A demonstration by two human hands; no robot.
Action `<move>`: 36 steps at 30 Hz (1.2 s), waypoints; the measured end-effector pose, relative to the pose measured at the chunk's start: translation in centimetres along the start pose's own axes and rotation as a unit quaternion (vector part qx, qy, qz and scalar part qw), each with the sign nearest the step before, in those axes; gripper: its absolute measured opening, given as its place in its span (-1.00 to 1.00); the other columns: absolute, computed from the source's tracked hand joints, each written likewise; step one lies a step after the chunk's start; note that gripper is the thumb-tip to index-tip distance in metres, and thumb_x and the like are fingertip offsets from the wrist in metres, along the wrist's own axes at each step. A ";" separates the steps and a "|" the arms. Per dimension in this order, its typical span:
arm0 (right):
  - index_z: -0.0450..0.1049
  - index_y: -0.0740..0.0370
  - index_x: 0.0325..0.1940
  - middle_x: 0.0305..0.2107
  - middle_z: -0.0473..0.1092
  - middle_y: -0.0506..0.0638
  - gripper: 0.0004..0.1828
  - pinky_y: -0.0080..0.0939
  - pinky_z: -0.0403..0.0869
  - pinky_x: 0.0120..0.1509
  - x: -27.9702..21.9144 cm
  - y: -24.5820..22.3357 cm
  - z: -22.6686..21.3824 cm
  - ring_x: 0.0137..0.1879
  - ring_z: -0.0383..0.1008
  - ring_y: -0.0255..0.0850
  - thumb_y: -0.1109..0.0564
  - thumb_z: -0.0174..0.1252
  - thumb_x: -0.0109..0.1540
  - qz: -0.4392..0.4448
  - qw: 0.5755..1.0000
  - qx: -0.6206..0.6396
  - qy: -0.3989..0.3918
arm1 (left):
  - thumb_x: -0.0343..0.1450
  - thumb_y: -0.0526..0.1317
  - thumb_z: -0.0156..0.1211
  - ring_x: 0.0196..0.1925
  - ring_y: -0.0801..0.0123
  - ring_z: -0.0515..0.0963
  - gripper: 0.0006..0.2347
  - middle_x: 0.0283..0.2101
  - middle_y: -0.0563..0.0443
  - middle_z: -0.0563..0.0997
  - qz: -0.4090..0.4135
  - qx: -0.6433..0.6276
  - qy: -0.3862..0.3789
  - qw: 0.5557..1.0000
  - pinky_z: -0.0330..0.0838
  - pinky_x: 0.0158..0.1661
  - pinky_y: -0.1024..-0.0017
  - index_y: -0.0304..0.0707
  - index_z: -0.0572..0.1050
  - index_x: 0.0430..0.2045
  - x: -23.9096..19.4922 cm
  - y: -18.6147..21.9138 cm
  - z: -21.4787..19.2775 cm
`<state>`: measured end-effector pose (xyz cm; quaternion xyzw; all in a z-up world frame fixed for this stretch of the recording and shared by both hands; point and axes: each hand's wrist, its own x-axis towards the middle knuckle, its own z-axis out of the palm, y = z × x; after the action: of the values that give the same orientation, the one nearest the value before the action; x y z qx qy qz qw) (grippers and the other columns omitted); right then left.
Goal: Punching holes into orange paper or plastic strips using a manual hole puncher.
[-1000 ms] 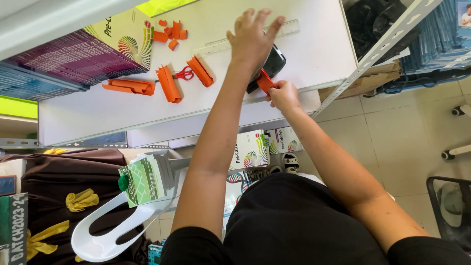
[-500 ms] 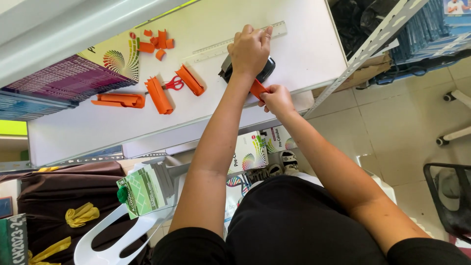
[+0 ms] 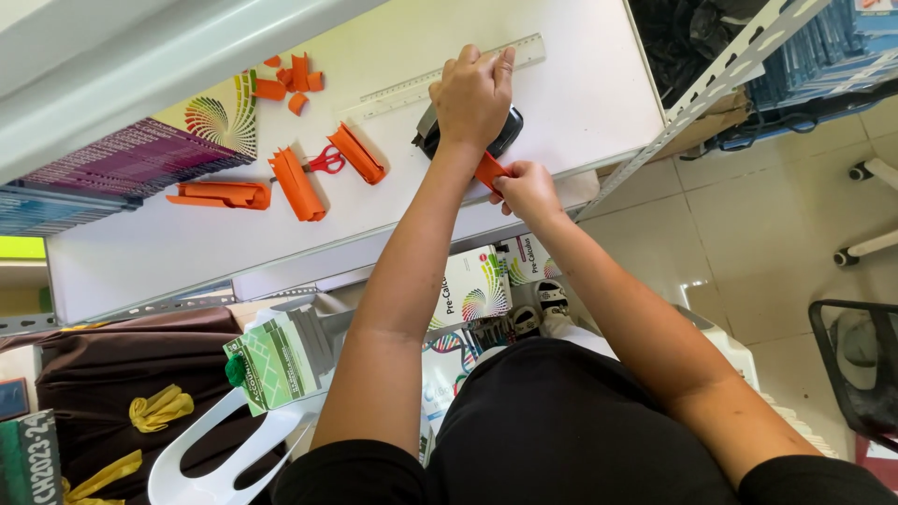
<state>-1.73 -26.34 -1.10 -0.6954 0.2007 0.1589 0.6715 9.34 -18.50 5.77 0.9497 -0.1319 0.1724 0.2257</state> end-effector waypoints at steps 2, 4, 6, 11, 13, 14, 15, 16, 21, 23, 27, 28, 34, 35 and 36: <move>0.54 0.36 -0.18 -0.53 0.52 0.01 -0.83 -0.30 0.31 -0.50 0.2 -0.1 -0.1 -0.58 0.36 -0.34 0.21 0.10 0.25 -0.004 1.000 0.004 -0.002 | 0.50 0.06 -0.03 -0.17 0.16 0.56 -0.64 -0.28 0.07 0.56 0.001 0.000 -0.004 1.000 0.33 -0.18 -0.02 -0.08 0.69 -0.45 0.1 0.1 0.0; 0.54 0.37 -0.18 -0.53 0.52 0.02 -0.83 -0.30 0.32 -0.49 0.2 0.4 -0.1 -0.58 0.37 -0.34 0.21 0.10 0.25 -0.005 1.000 0.007 -0.005 | 0.49 0.05 -0.03 -0.19 0.16 0.56 -0.65 -0.29 0.06 0.56 -0.001 -0.001 -0.009 1.000 0.32 -0.19 -0.03 -0.07 0.69 -0.44 -0.1 0.1 0.1; 0.53 0.38 -0.19 -0.53 0.51 0.03 -0.83 -0.28 0.34 -0.49 0.6 0.6 0.0 -0.58 0.36 -0.33 0.22 0.10 0.25 -0.016 1.000 0.015 -0.012 | 0.51 0.04 -0.05 -0.16 0.18 0.57 -0.64 -0.26 0.06 0.56 -0.002 0.000 -0.016 1.000 0.34 -0.17 -0.03 -0.07 0.69 -0.44 0.2 0.0 0.1; 0.53 0.38 -0.19 -0.54 0.51 0.03 -0.83 -0.28 0.35 -0.48 0.3 -0.2 0.0 -0.58 0.36 -0.32 0.22 0.10 0.25 0.001 1.000 0.006 -0.011 | 0.50 0.03 -0.06 -0.17 0.14 0.56 -0.65 -0.27 0.04 0.56 -0.010 0.009 -0.034 0.999 0.33 -0.20 -0.06 -0.05 0.69 -0.43 0.3 0.6 -0.4; 0.53 0.38 -0.19 -0.54 0.50 0.03 -0.84 -0.28 0.35 -0.48 0.2 -0.1 0.0 -0.58 0.36 -0.32 0.22 0.10 0.25 -0.002 1.000 0.011 -0.016 | 0.50 0.03 -0.07 -0.17 0.13 0.56 -0.65 -0.26 0.03 0.56 -0.017 0.017 -0.046 0.999 0.34 -0.20 -0.07 -0.05 0.69 -0.44 0.2 0.5 -0.4; 0.53 0.38 -0.18 -0.55 0.50 0.02 -0.84 -0.28 0.35 -0.47 0.1 -0.2 0.0 -0.58 0.35 -0.32 0.22 0.09 0.25 0.000 1.000 0.010 -0.015 | 0.50 0.03 -0.07 -0.16 0.14 0.57 -0.64 -0.26 0.02 0.56 -0.019 0.020 -0.050 0.998 0.35 -0.18 -0.07 -0.07 0.69 -0.46 0.2 0.5 -0.3; 0.53 0.37 -0.18 -0.55 0.49 0.02 -0.83 -0.28 0.35 -0.47 0.1 -0.3 0.1 -0.58 0.35 -0.32 0.22 0.08 0.26 0.000 1.000 0.009 -0.015 | 0.51 0.03 -0.07 -0.15 0.16 0.58 -0.63 -0.25 0.02 0.56 -0.020 0.023 -0.052 0.998 0.36 -0.17 -0.07 -0.09 0.68 -0.47 0.5 0.5 -0.2; 0.53 0.37 -0.18 -0.55 0.49 0.02 -0.83 -0.28 0.35 -0.47 0.1 -0.5 0.0 -0.58 0.35 -0.32 0.22 0.08 0.26 -0.001 1.000 0.008 -0.015 | 0.51 0.03 -0.07 -0.15 0.16 0.58 -0.63 -0.25 0.02 0.56 -0.020 0.023 -0.050 0.998 0.36 -0.17 -0.07 -0.09 0.68 -0.47 0.5 0.5 -0.2; 0.52 0.37 -0.19 -0.55 0.49 0.01 -0.83 -0.29 0.36 -0.46 -0.5 -1.0 -0.1 -0.57 0.35 -0.32 0.22 0.07 0.25 0.004 1.000 -0.002 -0.015 | 0.49 0.01 -0.08 -0.13 0.12 0.58 -0.63 -0.23 -0.03 0.57 -0.015 0.039 -0.061 0.997 0.36 -0.19 -0.10 -0.10 0.68 -0.51 0.6 0.5 0.0; 0.52 0.38 -0.19 -0.55 0.48 0.01 -0.83 -0.28 0.35 -0.46 -0.2 -0.6 -0.1 -0.56 0.34 -0.32 0.22 0.07 0.26 0.003 1.000 0.009 -0.016 | 0.49 0.00 -0.08 -0.13 0.11 0.57 -0.64 -0.24 -0.04 0.56 -0.020 0.043 -0.070 0.996 0.36 -0.18 -0.11 -0.09 0.69 -0.50 0.7 0.6 0.0; 0.52 0.38 -0.20 -0.55 0.48 0.02 -0.84 -0.28 0.35 -0.47 0.0 -0.3 0.0 -0.56 0.36 -0.32 0.22 0.09 0.25 0.003 1.000 0.018 -0.014 | 0.51 0.04 -0.11 -0.05 0.09 0.57 -0.64 -0.14 -0.04 0.58 -0.049 0.074 -0.137 0.987 0.35 -0.07 -0.12 -0.05 0.68 -0.39 0.6 0.7 0.9; 0.52 0.38 -0.20 -0.55 0.48 0.02 -0.84 -0.28 0.35 -0.47 0.4 1.0 0.3 -0.56 0.36 -0.32 0.22 0.09 0.25 0.004 1.000 0.018 -0.013 | 0.51 0.04 -0.11 -0.05 0.09 0.57 -0.64 -0.14 -0.04 0.58 -0.049 0.074 -0.138 0.987 0.35 -0.07 -0.12 -0.05 0.68 -0.39 0.3 0.4 1.7; 0.54 0.37 -0.22 -0.57 0.49 0.02 -0.84 -0.28 0.33 -0.50 1.3 1.8 0.3 -0.59 0.35 -0.31 0.22 0.11 0.24 0.009 0.999 0.036 -0.018 | 0.46 0.27 -0.31 0.45 -0.33 0.10 -0.47 0.51 -0.14 0.07 -0.033 0.182 -0.258 0.948 -0.04 0.13 -0.46 0.40 0.12 0.38 0.6 1.2 1.8; 0.54 0.37 -0.23 -0.57 0.49 0.02 -0.84 -0.28 0.33 -0.50 1.3 1.4 0.1 -0.59 0.35 -0.30 0.21 0.11 0.24 0.008 0.999 0.036 -0.023 | 0.49 0.28 -0.36 0.49 -0.28 -0.02 -0.46 0.52 -0.12 -0.02 -0.038 0.189 -0.279 0.941 -0.17 0.21 -0.48 0.42 -0.01 0.42 1.2 1.5 1.5; 0.53 0.38 -0.23 -0.57 0.49 0.02 -0.84 -0.29 0.33 -0.50 1.2 1.0 0.0 -0.59 0.35 -0.30 0.21 0.12 0.25 0.006 0.999 0.037 -0.027 | 0.53 0.30 -0.42 0.54 -0.23 -0.14 -0.45 0.53 -0.10 -0.12 -0.042 0.197 -0.301 0.932 -0.30 0.29 -0.51 0.43 -0.15 0.46 1.8 1.8 1.0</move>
<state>-1.14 -26.45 -2.56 -0.6645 0.1925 0.1744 0.7007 10.65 -20.83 6.27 0.9872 -0.1167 -0.1084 -0.0087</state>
